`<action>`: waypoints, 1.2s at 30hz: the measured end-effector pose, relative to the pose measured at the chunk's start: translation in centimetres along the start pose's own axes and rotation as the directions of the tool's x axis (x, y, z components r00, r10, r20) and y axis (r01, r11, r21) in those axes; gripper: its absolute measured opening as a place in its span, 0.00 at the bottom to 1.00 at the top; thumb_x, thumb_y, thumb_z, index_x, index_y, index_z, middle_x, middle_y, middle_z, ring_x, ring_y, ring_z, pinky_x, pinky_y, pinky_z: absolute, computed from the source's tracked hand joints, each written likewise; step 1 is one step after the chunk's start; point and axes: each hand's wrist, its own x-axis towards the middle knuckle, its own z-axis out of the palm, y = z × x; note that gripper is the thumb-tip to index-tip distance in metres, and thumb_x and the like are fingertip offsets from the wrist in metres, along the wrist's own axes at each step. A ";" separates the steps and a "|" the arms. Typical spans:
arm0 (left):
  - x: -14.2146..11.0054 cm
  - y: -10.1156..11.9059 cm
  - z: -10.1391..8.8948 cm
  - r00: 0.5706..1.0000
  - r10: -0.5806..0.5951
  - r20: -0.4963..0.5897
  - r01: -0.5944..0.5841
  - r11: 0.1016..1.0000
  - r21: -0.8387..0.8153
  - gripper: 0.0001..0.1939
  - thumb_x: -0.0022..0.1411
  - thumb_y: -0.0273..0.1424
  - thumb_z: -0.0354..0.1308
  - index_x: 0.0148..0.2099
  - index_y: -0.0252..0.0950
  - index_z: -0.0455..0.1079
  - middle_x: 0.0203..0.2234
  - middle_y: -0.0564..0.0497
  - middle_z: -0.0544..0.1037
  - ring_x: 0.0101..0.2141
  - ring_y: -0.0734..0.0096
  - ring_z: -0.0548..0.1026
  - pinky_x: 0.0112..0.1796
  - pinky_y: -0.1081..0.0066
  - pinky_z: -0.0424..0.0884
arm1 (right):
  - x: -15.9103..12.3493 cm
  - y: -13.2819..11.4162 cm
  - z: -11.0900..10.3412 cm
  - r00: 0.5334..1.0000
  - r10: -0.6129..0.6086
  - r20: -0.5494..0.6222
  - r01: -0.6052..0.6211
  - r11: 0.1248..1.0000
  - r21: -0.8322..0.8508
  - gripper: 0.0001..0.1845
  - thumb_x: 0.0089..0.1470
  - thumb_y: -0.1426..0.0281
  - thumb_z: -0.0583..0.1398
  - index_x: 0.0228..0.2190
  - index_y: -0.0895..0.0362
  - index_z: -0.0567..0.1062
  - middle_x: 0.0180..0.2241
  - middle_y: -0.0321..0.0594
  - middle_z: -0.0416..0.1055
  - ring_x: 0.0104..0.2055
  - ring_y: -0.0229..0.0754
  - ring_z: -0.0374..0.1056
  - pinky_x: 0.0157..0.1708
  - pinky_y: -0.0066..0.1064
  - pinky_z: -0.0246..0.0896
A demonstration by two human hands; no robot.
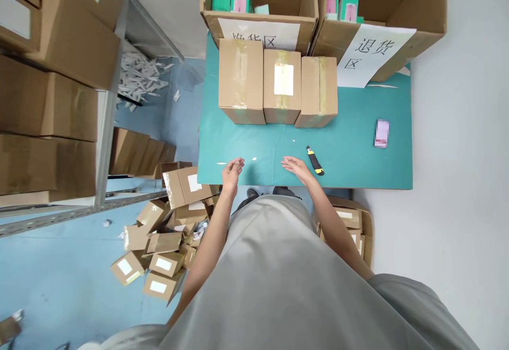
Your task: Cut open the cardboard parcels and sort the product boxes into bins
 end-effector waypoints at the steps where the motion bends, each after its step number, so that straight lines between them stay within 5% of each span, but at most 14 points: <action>1: -0.2 -0.3 -0.5 1.000 0.008 0.005 -0.008 1.000 -0.008 0.20 0.64 0.48 0.70 0.50 0.39 0.80 0.58 0.35 0.86 0.59 0.52 0.84 0.65 0.52 0.72 | -0.2 0.2 0.3 1.000 -0.010 0.005 0.010 1.000 -0.004 0.15 0.66 0.59 0.72 0.50 0.52 0.85 0.56 0.49 0.87 0.58 0.48 0.84 0.72 0.48 0.70; 14: -0.3 -1.3 -10.8 0.995 0.078 -0.057 -0.090 0.968 -0.233 0.08 0.70 0.35 0.68 0.49 0.39 0.81 0.53 0.41 0.89 0.51 0.66 0.87 0.57 0.66 0.78 | -3.0 1.5 6.7 0.995 -0.100 0.028 0.104 0.963 -0.250 0.15 0.69 0.58 0.70 0.53 0.50 0.84 0.56 0.44 0.87 0.57 0.43 0.83 0.70 0.45 0.72; 22: -1.1 -2.0 -15.1 0.996 0.090 -0.027 -0.094 0.955 -0.281 0.07 0.72 0.33 0.68 0.50 0.39 0.82 0.55 0.42 0.88 0.52 0.64 0.87 0.58 0.66 0.78 | -6.1 3.5 11.9 0.990 -0.102 0.102 0.132 0.927 -0.351 0.18 0.67 0.59 0.72 0.54 0.52 0.85 0.55 0.46 0.87 0.55 0.45 0.83 0.69 0.47 0.73; 27: -2.0 -3.0 -16.6 0.998 0.056 -0.015 -0.058 0.952 -0.302 0.07 0.72 0.32 0.68 0.50 0.39 0.82 0.55 0.42 0.88 0.53 0.64 0.87 0.58 0.66 0.79 | -7.7 4.9 13.6 0.987 -0.100 0.122 0.140 0.911 -0.388 0.16 0.67 0.61 0.71 0.53 0.53 0.85 0.55 0.46 0.87 0.53 0.45 0.84 0.69 0.48 0.73; 32: -2.9 -3.6 -15.8 1.000 -0.002 -0.006 0.000 0.956 -0.292 0.09 0.70 0.33 0.68 0.51 0.39 0.81 0.56 0.41 0.88 0.54 0.63 0.86 0.60 0.64 0.78 | -9.4 4.8 14.2 0.961 -0.031 0.275 0.153 0.887 -0.435 0.22 0.61 0.57 0.77 0.52 0.53 0.87 0.52 0.46 0.88 0.53 0.51 0.85 0.69 0.54 0.73; 36: -3.4 -3.3 -15.5 1.000 0.017 0.001 -0.016 0.946 -0.325 0.09 0.69 0.33 0.68 0.51 0.39 0.81 0.55 0.41 0.88 0.55 0.61 0.86 0.62 0.61 0.78 | -9.8 3.5 13.5 0.960 -0.038 0.277 0.163 0.882 -0.443 0.19 0.61 0.59 0.77 0.50 0.53 0.87 0.51 0.46 0.88 0.52 0.52 0.85 0.69 0.57 0.72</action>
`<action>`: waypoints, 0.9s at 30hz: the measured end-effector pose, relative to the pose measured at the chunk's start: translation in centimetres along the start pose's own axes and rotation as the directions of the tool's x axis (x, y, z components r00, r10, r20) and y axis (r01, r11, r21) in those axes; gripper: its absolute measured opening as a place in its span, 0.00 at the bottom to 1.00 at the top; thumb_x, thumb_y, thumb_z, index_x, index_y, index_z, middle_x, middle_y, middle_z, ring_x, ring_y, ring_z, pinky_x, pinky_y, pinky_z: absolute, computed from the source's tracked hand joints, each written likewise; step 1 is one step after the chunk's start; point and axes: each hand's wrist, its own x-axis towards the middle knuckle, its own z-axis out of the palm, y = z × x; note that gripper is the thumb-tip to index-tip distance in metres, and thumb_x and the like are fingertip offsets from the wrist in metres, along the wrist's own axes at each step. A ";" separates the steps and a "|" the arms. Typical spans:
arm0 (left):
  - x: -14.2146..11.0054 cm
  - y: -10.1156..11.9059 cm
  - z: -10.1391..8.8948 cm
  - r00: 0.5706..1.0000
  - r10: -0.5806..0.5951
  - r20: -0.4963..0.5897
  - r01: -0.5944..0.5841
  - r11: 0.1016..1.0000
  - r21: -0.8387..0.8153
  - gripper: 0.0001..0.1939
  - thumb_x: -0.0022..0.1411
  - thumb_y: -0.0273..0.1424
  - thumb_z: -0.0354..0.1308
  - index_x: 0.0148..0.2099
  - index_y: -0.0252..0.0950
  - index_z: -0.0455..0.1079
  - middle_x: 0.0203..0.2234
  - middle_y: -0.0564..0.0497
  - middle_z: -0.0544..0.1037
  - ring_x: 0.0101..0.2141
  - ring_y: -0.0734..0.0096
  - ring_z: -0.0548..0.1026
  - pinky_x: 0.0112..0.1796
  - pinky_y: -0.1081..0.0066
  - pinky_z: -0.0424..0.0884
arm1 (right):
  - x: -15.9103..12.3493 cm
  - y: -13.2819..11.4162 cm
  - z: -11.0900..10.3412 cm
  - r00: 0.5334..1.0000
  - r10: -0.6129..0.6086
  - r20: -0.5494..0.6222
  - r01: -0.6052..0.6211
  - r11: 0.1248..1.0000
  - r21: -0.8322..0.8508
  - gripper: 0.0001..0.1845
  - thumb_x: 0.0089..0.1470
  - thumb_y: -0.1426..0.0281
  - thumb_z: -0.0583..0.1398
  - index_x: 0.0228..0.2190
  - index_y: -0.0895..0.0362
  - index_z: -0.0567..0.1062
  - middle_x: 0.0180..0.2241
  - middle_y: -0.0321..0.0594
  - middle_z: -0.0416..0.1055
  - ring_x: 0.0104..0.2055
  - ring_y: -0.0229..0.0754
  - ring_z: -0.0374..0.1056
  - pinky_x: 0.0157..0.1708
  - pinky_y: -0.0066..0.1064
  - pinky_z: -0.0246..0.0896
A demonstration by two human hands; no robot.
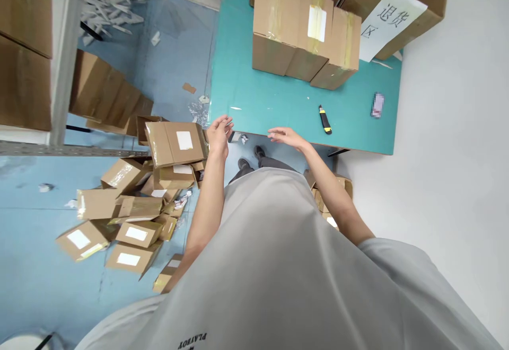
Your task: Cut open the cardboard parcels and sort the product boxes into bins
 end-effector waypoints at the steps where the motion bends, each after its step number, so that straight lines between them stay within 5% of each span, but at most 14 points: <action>1: -0.1 0.1 -0.3 1.000 0.012 -0.003 -0.012 1.000 -0.013 0.10 0.69 0.34 0.69 0.51 0.40 0.81 0.55 0.41 0.88 0.56 0.61 0.86 0.62 0.61 0.78 | 0.1 -0.2 -0.5 1.000 0.005 -0.018 -0.005 1.000 -0.009 0.18 0.61 0.60 0.77 0.49 0.54 0.87 0.50 0.47 0.88 0.52 0.52 0.85 0.70 0.58 0.71; 9: -0.8 1.2 -4.2 0.979 0.059 -0.193 -0.080 0.992 -0.102 0.10 0.68 0.35 0.69 0.51 0.41 0.80 0.55 0.43 0.87 0.59 0.59 0.85 0.62 0.62 0.79 | 4.1 -1.6 -2.6 1.000 0.008 -0.028 -0.010 0.999 -0.053 0.15 0.62 0.64 0.75 0.49 0.54 0.86 0.49 0.45 0.88 0.49 0.45 0.84 0.69 0.51 0.73; 13: -1.7 0.3 -3.2 0.959 0.074 -0.275 -0.123 0.979 -0.165 0.09 0.70 0.33 0.67 0.51 0.41 0.80 0.53 0.44 0.88 0.56 0.60 0.86 0.62 0.62 0.79 | 5.4 -2.0 -2.4 0.999 0.019 0.050 -0.013 0.994 -0.109 0.15 0.64 0.64 0.73 0.50 0.54 0.85 0.51 0.46 0.88 0.48 0.44 0.84 0.69 0.50 0.73; 20: -5.1 -4.5 -1.6 0.940 0.030 -0.339 -0.137 0.945 -0.296 0.07 0.69 0.29 0.68 0.49 0.39 0.81 0.48 0.45 0.88 0.55 0.59 0.86 0.61 0.60 0.79 | 6.3 -2.4 -3.1 0.986 0.022 0.166 0.019 0.971 -0.240 0.17 0.63 0.59 0.74 0.50 0.53 0.85 0.54 0.47 0.87 0.53 0.47 0.84 0.69 0.49 0.72; 27: -4.2 -5.0 -5.5 0.888 0.013 -0.459 -0.232 0.875 -0.425 0.08 0.71 0.30 0.67 0.51 0.39 0.80 0.52 0.45 0.87 0.57 0.56 0.86 0.63 0.55 0.79 | 7.3 -4.5 -2.3 0.980 0.049 0.193 0.026 0.928 -0.371 0.16 0.65 0.58 0.73 0.50 0.52 0.85 0.54 0.48 0.87 0.53 0.47 0.85 0.68 0.49 0.73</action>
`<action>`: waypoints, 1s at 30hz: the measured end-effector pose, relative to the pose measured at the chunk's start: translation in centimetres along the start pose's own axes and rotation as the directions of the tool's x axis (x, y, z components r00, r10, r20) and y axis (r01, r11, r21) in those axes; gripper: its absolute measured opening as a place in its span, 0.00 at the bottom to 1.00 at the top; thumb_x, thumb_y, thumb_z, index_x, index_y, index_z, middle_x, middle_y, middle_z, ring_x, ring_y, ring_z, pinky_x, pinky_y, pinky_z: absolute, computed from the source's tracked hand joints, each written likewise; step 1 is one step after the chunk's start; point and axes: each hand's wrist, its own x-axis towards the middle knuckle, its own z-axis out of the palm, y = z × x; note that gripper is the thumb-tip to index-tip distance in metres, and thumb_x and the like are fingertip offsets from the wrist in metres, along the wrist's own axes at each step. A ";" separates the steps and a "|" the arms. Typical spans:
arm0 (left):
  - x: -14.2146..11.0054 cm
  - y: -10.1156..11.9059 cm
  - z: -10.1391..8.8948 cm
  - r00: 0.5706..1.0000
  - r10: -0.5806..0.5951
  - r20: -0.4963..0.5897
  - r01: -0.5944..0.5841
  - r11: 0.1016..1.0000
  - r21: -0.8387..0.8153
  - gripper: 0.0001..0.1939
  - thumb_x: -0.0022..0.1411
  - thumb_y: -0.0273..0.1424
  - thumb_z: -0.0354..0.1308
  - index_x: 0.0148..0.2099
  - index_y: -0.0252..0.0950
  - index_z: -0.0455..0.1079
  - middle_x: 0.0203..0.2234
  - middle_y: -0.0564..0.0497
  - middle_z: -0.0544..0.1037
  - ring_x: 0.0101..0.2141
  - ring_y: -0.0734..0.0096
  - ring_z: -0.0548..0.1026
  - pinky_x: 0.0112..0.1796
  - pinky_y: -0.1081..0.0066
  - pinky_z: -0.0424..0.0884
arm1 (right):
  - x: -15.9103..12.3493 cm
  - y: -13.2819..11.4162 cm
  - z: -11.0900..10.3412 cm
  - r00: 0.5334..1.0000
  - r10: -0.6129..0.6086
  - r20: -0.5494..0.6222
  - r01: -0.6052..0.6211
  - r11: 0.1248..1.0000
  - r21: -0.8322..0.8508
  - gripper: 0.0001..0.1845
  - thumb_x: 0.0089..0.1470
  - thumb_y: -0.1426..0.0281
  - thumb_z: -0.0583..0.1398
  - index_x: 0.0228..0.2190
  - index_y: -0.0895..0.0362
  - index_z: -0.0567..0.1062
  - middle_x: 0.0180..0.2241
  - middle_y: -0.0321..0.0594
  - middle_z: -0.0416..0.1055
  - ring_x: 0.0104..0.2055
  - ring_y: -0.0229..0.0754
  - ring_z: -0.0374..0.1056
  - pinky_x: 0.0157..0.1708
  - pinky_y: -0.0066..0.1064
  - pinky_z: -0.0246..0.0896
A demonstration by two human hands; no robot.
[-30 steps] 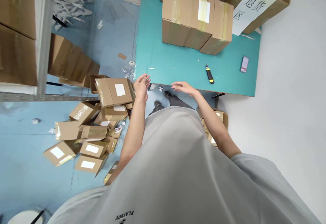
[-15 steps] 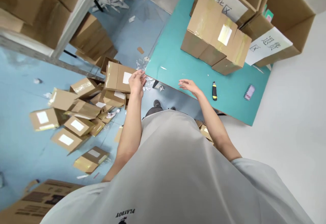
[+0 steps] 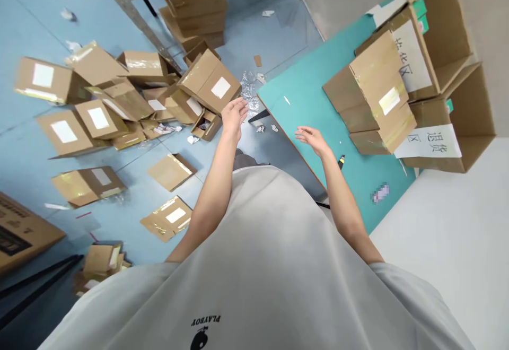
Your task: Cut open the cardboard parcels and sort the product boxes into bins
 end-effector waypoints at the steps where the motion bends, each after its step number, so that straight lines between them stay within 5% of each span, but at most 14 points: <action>1: 0.5 0.5 -0.6 1.000 0.011 -0.001 -0.011 1.000 -0.022 0.08 0.72 0.31 0.67 0.52 0.39 0.79 0.53 0.45 0.87 0.58 0.56 0.86 0.63 0.54 0.79 | 0.4 -0.5 0.1 1.000 0.006 0.003 -0.006 1.000 -0.018 0.16 0.65 0.58 0.73 0.50 0.52 0.85 0.54 0.48 0.87 0.53 0.47 0.85 0.68 0.49 0.73; 9: 2.4 4.0 -8.8 0.983 0.024 -0.184 -0.040 0.996 -0.083 0.10 0.69 0.34 0.68 0.52 0.40 0.79 0.55 0.44 0.86 0.59 0.59 0.85 0.66 0.57 0.77 | 5.1 -4.1 4.5 0.997 -0.051 0.054 0.051 0.999 -0.007 0.17 0.64 0.57 0.73 0.50 0.52 0.84 0.55 0.49 0.87 0.53 0.48 0.85 0.67 0.48 0.73; 14: 3.1 4.9 -12.0 0.961 0.049 -0.271 -0.069 0.995 -0.065 0.09 0.70 0.35 0.67 0.50 0.41 0.79 0.54 0.44 0.87 0.58 0.58 0.86 0.65 0.56 0.78 | 6.0 -3.4 7.5 0.997 -0.055 0.053 0.054 0.998 0.031 0.19 0.63 0.55 0.73 0.49 0.52 0.84 0.54 0.48 0.88 0.54 0.48 0.85 0.65 0.46 0.75; 22: 3.3 3.8 -11.9 0.958 0.050 -0.284 -0.060 0.998 -0.026 0.15 0.63 0.42 0.71 0.49 0.42 0.78 0.56 0.41 0.86 0.61 0.55 0.84 0.67 0.53 0.75 | 3.9 -0.3 7.6 1.000 0.023 0.021 -0.023 0.999 0.038 0.26 0.58 0.47 0.74 0.48 0.52 0.83 0.54 0.51 0.87 0.54 0.48 0.85 0.64 0.46 0.74; 30: 1.6 4.8 -11.6 0.926 0.054 -0.374 -0.079 0.995 -0.053 0.15 0.64 0.41 0.69 0.51 0.45 0.78 0.57 0.43 0.86 0.61 0.58 0.85 0.64 0.58 0.78 | 6.6 -4.3 5.8 0.998 -0.046 0.032 0.044 0.997 0.070 0.25 0.59 0.47 0.73 0.47 0.52 0.83 0.54 0.49 0.87 0.54 0.49 0.85 0.65 0.46 0.75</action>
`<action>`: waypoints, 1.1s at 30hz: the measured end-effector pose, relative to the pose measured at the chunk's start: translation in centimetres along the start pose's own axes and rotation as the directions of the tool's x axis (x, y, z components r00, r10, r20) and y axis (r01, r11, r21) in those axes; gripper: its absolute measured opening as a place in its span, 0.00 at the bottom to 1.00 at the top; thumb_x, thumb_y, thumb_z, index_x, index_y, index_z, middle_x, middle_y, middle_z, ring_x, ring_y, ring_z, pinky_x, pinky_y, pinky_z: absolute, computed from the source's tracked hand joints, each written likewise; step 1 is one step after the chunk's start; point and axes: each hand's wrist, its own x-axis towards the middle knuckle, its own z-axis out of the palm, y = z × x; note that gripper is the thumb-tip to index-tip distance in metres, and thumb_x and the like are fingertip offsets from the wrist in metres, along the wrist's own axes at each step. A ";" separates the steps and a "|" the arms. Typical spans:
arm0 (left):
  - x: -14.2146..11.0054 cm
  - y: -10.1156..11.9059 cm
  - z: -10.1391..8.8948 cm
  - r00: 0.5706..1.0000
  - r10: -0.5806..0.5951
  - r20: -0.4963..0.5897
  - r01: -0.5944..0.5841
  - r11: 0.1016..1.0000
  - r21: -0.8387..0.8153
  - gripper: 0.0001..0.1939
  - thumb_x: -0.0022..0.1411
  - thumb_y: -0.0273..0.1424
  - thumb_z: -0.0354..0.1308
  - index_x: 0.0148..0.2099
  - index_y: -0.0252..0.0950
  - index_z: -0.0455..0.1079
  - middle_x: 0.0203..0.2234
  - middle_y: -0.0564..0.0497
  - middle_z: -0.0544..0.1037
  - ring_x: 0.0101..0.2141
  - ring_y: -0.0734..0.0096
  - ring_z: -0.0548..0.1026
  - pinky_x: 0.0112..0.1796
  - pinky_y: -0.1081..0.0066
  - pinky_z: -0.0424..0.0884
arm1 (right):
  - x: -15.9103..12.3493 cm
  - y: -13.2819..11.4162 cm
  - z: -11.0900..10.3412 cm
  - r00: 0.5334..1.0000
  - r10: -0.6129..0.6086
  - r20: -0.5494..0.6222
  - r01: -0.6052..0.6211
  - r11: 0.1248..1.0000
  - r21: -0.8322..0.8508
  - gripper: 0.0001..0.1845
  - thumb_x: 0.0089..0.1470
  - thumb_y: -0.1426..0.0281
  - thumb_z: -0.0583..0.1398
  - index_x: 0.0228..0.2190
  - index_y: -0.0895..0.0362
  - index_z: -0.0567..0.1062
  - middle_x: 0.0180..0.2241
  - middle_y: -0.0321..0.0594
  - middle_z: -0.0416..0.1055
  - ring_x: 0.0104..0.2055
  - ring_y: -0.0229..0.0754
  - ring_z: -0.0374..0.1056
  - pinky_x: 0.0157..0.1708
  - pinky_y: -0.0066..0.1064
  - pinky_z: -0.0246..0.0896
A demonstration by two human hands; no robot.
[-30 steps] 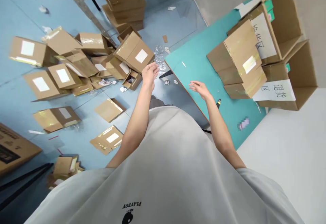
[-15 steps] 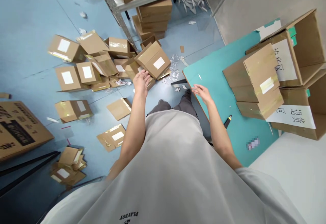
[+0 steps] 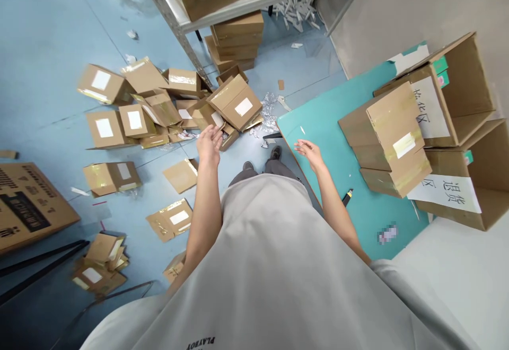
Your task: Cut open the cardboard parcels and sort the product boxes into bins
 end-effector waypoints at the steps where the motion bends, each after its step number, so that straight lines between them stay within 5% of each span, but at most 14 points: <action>1: 0.0 0.1 -0.1 1.000 0.007 -0.013 -0.006 1.000 0.012 0.15 0.64 0.43 0.68 0.50 0.45 0.78 0.58 0.43 0.86 0.62 0.58 0.84 0.64 0.58 0.78 | 0.7 -0.7 0.1 1.000 -0.005 0.008 0.005 1.000 -0.009 0.25 0.59 0.47 0.73 0.47 0.52 0.83 0.53 0.49 0.87 0.54 0.49 0.85 0.65 0.46 0.75; 9: -1.2 0.6 -1.7 0.998 0.042 0.052 -0.046 0.996 0.082 0.16 0.64 0.45 0.68 0.50 0.45 0.76 0.59 0.40 0.85 0.60 0.55 0.85 0.64 0.55 0.78 | 3.1 -4.2 0.9 0.996 -0.083 0.015 0.082 0.995 0.048 0.22 0.62 0.50 0.72 0.49 0.52 0.84 0.55 0.48 0.87 0.54 0.47 0.84 0.63 0.42 0.76; 14: -2.5 1.7 -4.1 0.999 -0.025 -0.021 0.027 0.995 0.098 0.11 0.69 0.36 0.64 0.52 0.40 0.76 0.60 0.39 0.84 0.58 0.60 0.85 0.63 0.60 0.77 | 0.9 -2.2 2.6 0.997 -0.060 -0.058 0.070 0.979 0.194 0.24 0.58 0.49 0.75 0.46 0.53 0.84 0.52 0.47 0.88 0.50 0.46 0.85 0.58 0.39 0.77; 17: -2.9 1.7 -3.3 0.997 -0.072 -0.004 0.072 0.989 0.128 0.10 0.71 0.30 0.62 0.52 0.38 0.77 0.59 0.39 0.85 0.57 0.62 0.86 0.64 0.61 0.77 | -1.6 0.0 3.4 0.995 -0.015 -0.094 0.039 0.963 0.265 0.25 0.56 0.48 0.76 0.45 0.53 0.84 0.49 0.46 0.88 0.49 0.46 0.85 0.56 0.38 0.77; 21: -3.4 0.9 0.6 0.987 -0.128 0.099 0.102 0.966 0.237 0.10 0.72 0.30 0.62 0.54 0.38 0.78 0.57 0.40 0.86 0.58 0.62 0.86 0.65 0.60 0.77 | -4.7 2.5 2.9 0.980 0.085 -0.178 -0.023 0.945 0.325 0.23 0.58 0.49 0.75 0.44 0.52 0.84 0.48 0.46 0.89 0.48 0.46 0.86 0.54 0.37 0.78; 26: -5.2 -1.6 7.4 0.943 -0.182 0.280 0.066 0.923 0.379 0.13 0.70 0.31 0.64 0.55 0.37 0.79 0.56 0.38 0.87 0.57 0.60 0.87 0.65 0.57 0.77 | -6.6 5.0 -1.0 0.922 0.132 -0.363 0.034 0.909 0.416 0.21 0.59 0.50 0.73 0.42 0.53 0.83 0.46 0.48 0.89 0.45 0.47 0.86 0.54 0.41 0.80; 33: -11.1 -7.5 18.4 0.781 -0.306 0.545 -0.098 0.801 0.590 0.15 0.68 0.35 0.68 0.55 0.37 0.80 0.57 0.36 0.87 0.55 0.59 0.87 0.64 0.55 0.76 | -9.3 9.5 -9.9 0.741 0.190 -0.644 0.160 0.881 0.445 0.26 0.58 0.48 0.72 0.47 0.56 0.84 0.55 0.54 0.86 0.59 0.56 0.82 0.66 0.49 0.73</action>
